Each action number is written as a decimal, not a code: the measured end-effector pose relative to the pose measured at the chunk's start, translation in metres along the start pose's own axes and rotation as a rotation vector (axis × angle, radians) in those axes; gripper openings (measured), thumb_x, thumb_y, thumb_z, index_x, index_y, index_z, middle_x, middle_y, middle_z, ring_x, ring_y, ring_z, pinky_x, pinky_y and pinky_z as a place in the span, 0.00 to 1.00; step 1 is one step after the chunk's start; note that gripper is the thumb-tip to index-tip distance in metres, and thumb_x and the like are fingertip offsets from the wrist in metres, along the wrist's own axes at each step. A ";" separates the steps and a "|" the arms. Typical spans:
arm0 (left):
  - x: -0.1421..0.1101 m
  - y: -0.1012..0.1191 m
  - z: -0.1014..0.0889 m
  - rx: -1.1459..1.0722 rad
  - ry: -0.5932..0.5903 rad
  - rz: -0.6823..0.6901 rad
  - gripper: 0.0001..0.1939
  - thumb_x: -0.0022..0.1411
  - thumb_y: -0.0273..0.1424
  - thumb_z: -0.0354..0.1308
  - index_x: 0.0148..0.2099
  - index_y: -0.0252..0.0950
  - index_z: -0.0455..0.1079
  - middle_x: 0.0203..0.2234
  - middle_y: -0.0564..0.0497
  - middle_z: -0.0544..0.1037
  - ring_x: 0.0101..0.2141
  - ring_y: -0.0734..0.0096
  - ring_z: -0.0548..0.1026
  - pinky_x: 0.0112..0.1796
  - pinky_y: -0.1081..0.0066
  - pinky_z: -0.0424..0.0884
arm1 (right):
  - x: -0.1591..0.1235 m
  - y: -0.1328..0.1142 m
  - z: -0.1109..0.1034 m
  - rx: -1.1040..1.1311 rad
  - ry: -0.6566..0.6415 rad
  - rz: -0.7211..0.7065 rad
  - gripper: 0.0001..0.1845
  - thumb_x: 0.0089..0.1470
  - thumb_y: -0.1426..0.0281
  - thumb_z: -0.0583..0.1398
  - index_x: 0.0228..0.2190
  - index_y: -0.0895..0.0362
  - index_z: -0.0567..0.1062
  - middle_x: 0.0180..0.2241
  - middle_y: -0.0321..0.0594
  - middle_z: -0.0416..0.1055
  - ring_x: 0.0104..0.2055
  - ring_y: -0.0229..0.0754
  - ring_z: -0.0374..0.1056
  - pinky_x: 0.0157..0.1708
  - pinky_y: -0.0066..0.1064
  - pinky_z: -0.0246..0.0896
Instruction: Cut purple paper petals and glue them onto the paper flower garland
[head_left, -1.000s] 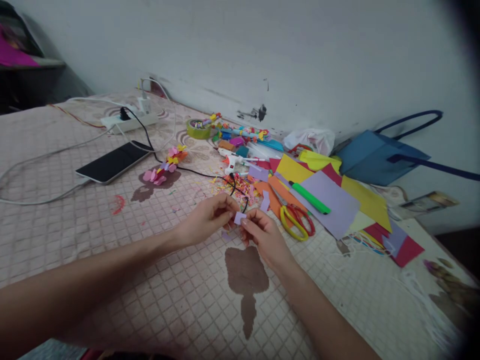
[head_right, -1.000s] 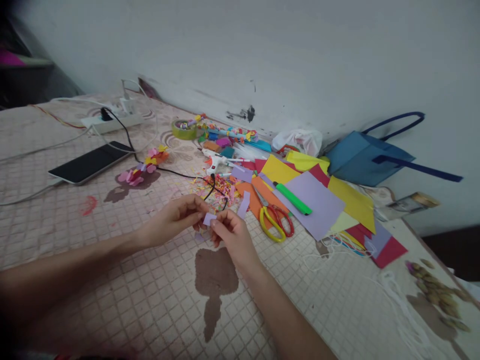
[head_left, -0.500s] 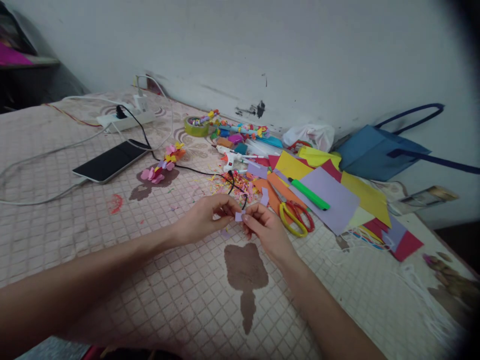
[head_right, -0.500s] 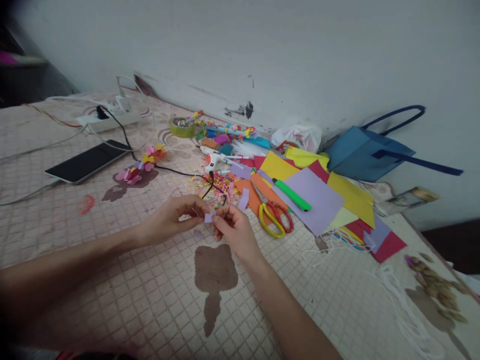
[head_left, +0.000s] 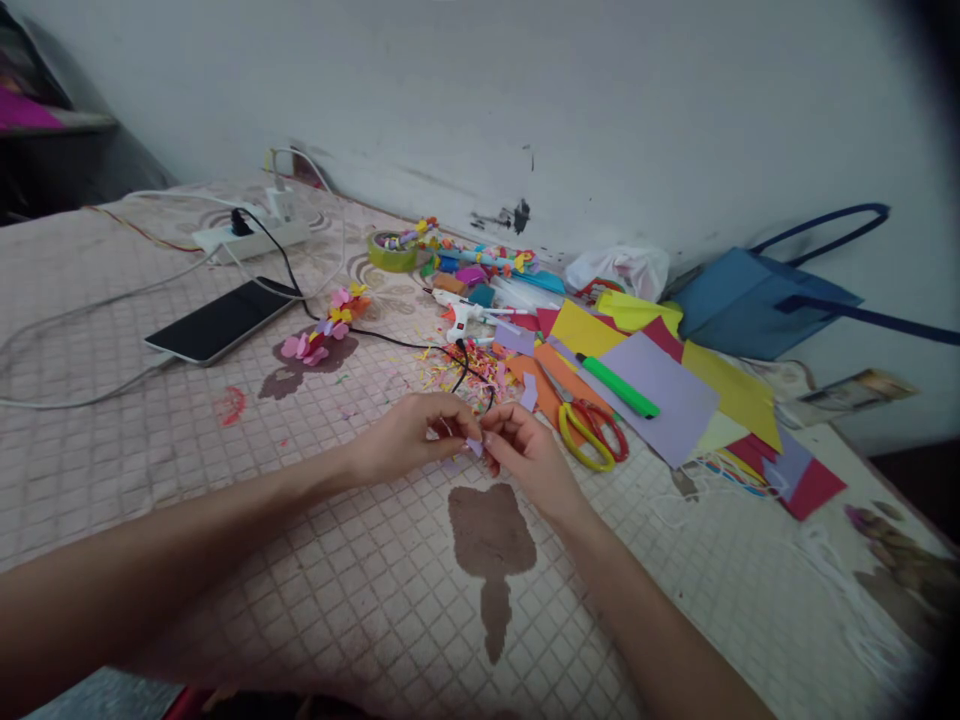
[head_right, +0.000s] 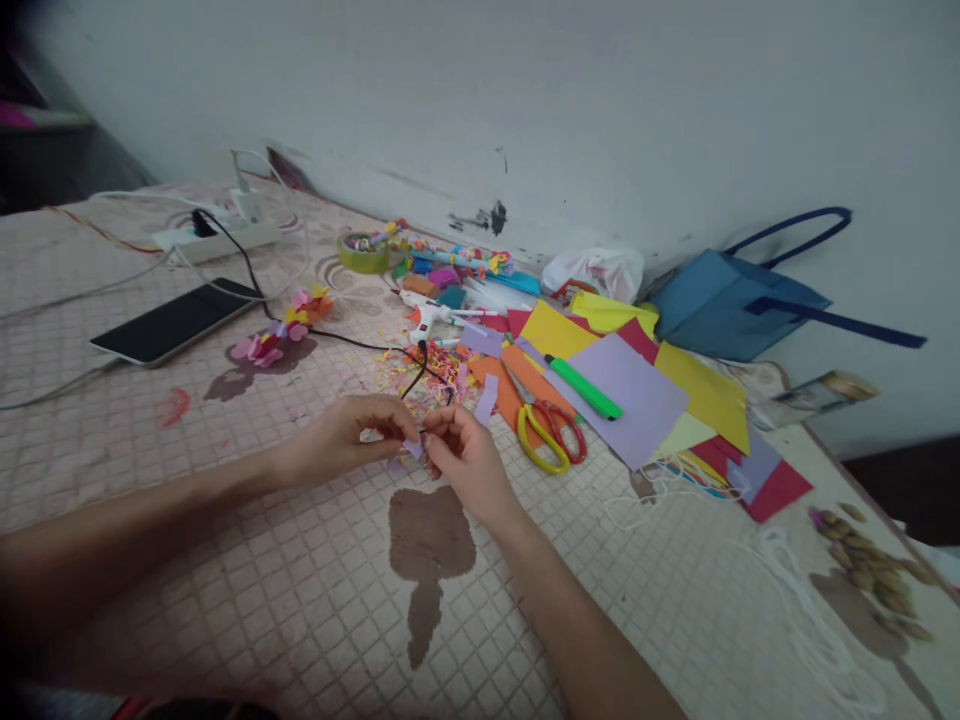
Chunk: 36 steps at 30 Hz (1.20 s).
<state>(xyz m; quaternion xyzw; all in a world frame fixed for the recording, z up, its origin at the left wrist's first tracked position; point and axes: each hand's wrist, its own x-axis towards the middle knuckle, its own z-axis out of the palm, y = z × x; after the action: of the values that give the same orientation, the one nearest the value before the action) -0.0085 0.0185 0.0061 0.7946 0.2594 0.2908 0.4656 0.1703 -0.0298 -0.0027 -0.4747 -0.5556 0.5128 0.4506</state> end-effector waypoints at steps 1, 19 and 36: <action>0.000 -0.001 0.001 -0.022 0.002 -0.018 0.05 0.55 0.25 0.56 0.35 0.34 0.72 0.29 0.51 0.75 0.30 0.74 0.72 0.34 0.74 0.68 | 0.000 0.000 0.001 -0.012 -0.001 -0.010 0.06 0.50 0.68 0.59 0.33 0.56 0.67 0.27 0.32 0.65 0.22 0.31 0.60 0.21 0.24 0.59; 0.000 -0.008 0.006 -0.387 0.019 -0.187 0.08 0.54 0.33 0.59 0.31 0.31 0.69 0.25 0.51 0.74 0.28 0.75 0.71 0.31 0.74 0.67 | -0.003 0.003 0.006 0.008 0.026 -0.031 0.05 0.53 0.67 0.58 0.32 0.55 0.67 0.25 0.32 0.64 0.22 0.32 0.61 0.21 0.24 0.60; 0.000 -0.014 0.006 -0.588 -0.029 -0.349 0.11 0.50 0.32 0.64 0.34 0.32 0.69 0.25 0.54 0.74 0.25 0.79 0.71 0.30 0.75 0.67 | -0.005 0.007 0.008 -0.110 0.074 -0.121 0.03 0.54 0.69 0.57 0.33 0.55 0.67 0.27 0.33 0.64 0.24 0.33 0.61 0.22 0.25 0.59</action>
<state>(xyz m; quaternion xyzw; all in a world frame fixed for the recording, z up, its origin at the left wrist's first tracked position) -0.0059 0.0211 -0.0088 0.5740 0.2899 0.2580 0.7211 0.1631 -0.0359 -0.0102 -0.4831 -0.5935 0.4354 0.4742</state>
